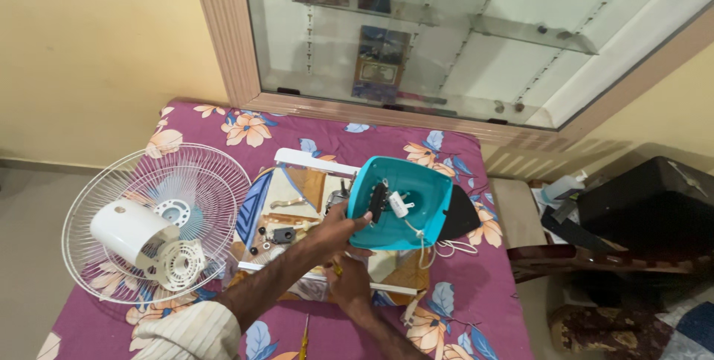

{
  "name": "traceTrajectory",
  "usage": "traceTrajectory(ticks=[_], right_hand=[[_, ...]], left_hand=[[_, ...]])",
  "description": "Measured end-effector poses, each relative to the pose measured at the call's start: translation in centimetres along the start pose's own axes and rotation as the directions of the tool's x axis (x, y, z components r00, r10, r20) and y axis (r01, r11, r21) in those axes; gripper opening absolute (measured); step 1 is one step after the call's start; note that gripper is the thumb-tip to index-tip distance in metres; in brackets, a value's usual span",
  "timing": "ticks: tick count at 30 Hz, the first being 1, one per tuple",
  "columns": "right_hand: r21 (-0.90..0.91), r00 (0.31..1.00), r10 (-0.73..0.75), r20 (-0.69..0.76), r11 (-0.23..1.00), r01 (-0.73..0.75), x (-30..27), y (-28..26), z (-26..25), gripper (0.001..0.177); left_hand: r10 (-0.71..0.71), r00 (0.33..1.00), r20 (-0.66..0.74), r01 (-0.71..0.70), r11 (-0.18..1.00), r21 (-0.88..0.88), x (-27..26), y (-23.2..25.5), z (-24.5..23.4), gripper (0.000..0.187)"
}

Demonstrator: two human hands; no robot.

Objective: The person uses a screwdriver to work on the internal wiring and components of a disassembled electric fan motor and control housing. They repeatedly tighten and adjust screws on the motor and inside the teal plastic housing while handling wires and small parts on a patterned cloth.

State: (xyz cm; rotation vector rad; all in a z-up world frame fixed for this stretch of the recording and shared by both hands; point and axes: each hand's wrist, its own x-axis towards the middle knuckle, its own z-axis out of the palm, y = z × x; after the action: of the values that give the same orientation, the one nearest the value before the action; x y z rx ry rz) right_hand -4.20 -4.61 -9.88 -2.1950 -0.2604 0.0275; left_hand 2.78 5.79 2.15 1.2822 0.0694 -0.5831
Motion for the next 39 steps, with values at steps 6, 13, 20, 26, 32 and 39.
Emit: traceTrajectory(ticks=[6,13,20,26,32,39], right_hand=[[-0.156,0.999,-0.041,-0.023,0.987,0.037,1.9,1.4,1.8,0.033],[-0.126,0.986,-0.149,-0.072,0.982,0.139,1.9,2.8,1.9,0.024],[0.104,0.989,-0.097,-0.11,0.989,0.108,-1.3,1.0,-2.6,0.022],[0.05,0.969,-0.107,-0.222,0.991,0.121,-4.1,-0.2,-8.1,0.012],[0.037,0.918,-0.307,-0.252,0.944,0.327,-4.1,-0.4,-12.4,0.009],[0.043,0.962,-0.109,-0.25,0.991,0.124,-4.8,0.8,-15.1,0.02]], left_hand=[[0.011,0.999,0.034,-0.011,1.0,-0.018,-0.1,0.6,-0.5,0.058],[0.026,1.0,0.014,-0.026,1.0,0.012,-0.4,0.8,-0.7,0.058],[0.002,1.0,-0.005,-0.002,1.0,-0.023,-0.6,0.1,-0.2,0.06],[0.056,0.997,-0.054,-0.062,0.993,-0.101,-0.8,-1.2,0.8,0.054],[0.089,0.992,-0.086,-0.105,0.972,-0.212,-0.5,-1.8,1.9,0.055],[0.067,0.993,-0.098,-0.085,0.978,-0.19,-0.5,-3.9,2.7,0.054]])
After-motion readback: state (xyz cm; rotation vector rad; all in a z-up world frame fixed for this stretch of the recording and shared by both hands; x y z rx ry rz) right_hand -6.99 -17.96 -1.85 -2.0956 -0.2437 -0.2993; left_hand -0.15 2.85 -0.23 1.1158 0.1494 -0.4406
